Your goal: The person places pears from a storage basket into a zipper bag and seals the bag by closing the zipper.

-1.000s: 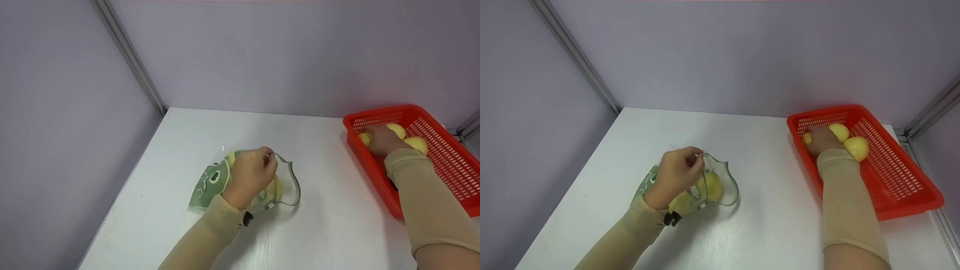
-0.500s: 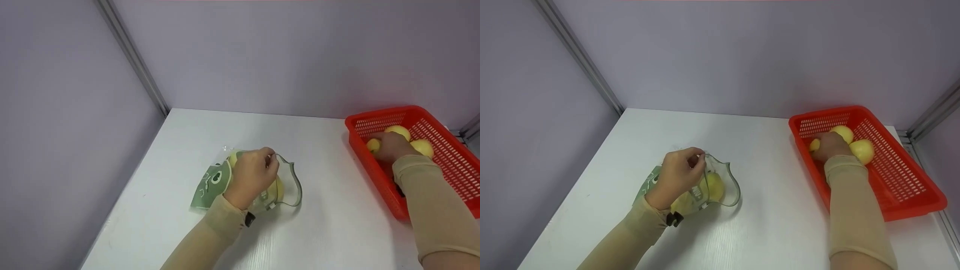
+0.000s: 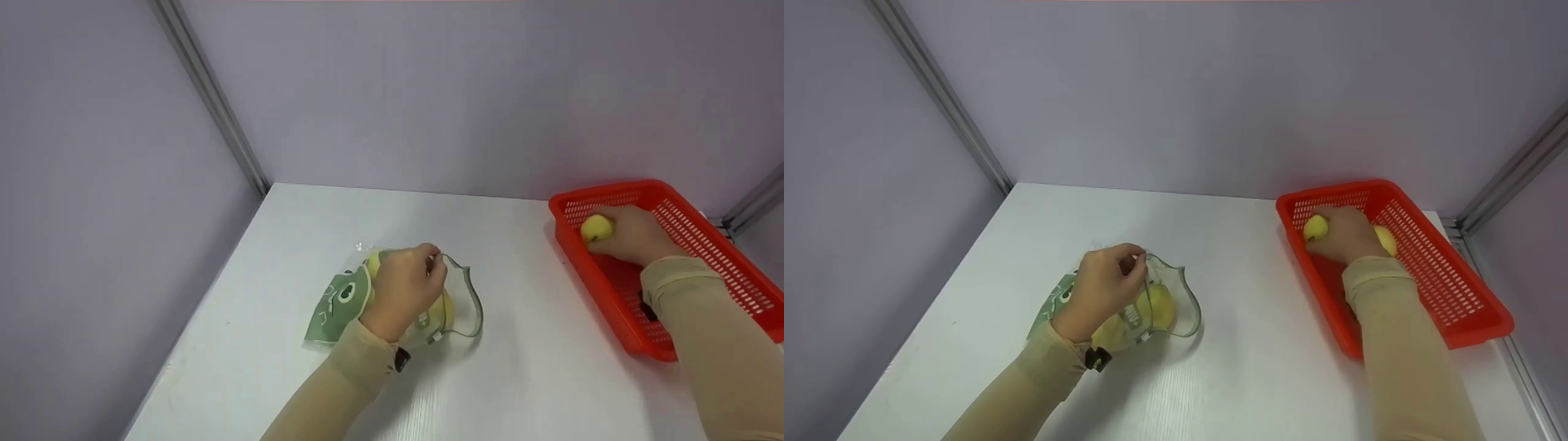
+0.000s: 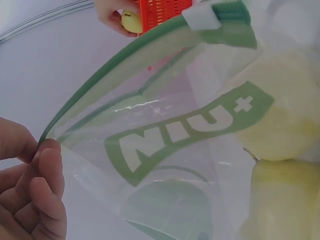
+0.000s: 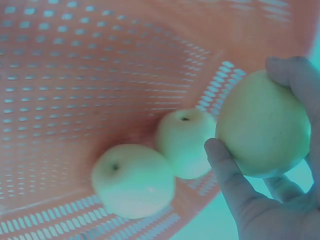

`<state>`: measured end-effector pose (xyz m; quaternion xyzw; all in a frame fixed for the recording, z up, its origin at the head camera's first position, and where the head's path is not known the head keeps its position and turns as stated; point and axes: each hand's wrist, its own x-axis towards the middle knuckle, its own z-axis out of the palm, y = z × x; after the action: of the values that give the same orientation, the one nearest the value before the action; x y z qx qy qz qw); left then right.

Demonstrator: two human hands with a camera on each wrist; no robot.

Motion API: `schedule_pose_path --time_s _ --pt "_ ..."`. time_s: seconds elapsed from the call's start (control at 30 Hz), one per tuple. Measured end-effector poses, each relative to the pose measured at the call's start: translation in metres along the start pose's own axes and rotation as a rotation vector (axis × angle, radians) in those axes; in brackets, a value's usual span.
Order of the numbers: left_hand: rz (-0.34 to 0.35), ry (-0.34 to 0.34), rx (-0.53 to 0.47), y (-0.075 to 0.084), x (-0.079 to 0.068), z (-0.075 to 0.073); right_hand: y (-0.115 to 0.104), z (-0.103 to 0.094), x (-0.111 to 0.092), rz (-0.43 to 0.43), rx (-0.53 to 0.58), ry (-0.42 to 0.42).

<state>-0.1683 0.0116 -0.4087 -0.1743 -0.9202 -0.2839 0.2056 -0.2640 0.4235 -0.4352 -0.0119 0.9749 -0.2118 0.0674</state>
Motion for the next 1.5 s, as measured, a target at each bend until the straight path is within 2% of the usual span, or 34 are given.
schedule_pose_path --time_s 0.27,0.53,0.7,0.9,1.03,1.27,1.4,1.5 --pt "0.001 0.036 -0.006 -0.009 0.005 0.004 -0.032 -0.012 -0.002 -0.018 0.038 0.039" --pt "-0.023 0.026 -0.033 -0.012 0.012 0.007 -0.064 -0.009 -0.011 -0.123 -0.004 0.096" --pt "-0.036 0.017 -0.025 -0.012 0.014 0.008 -0.085 -0.001 -0.019 -0.216 -0.004 0.15" --pt "-0.046 0.012 -0.029 -0.013 0.016 0.008 -0.112 0.004 -0.026 -0.287 0.016 0.137" --pt "-0.043 0.024 -0.016 -0.014 0.019 0.008 -0.129 0.013 -0.033 -0.344 0.031 0.132" --pt "-0.033 0.054 -0.008 -0.017 0.021 0.01 -0.155 0.036 -0.044 -0.551 0.076 0.143" --pt "-0.048 0.056 0.001 -0.017 0.02 0.01 -0.168 0.05 -0.05 -0.594 0.104 0.114" --pt "-0.057 0.044 0.01 -0.015 0.02 0.01 -0.176 0.062 -0.055 -0.601 0.143 0.054"
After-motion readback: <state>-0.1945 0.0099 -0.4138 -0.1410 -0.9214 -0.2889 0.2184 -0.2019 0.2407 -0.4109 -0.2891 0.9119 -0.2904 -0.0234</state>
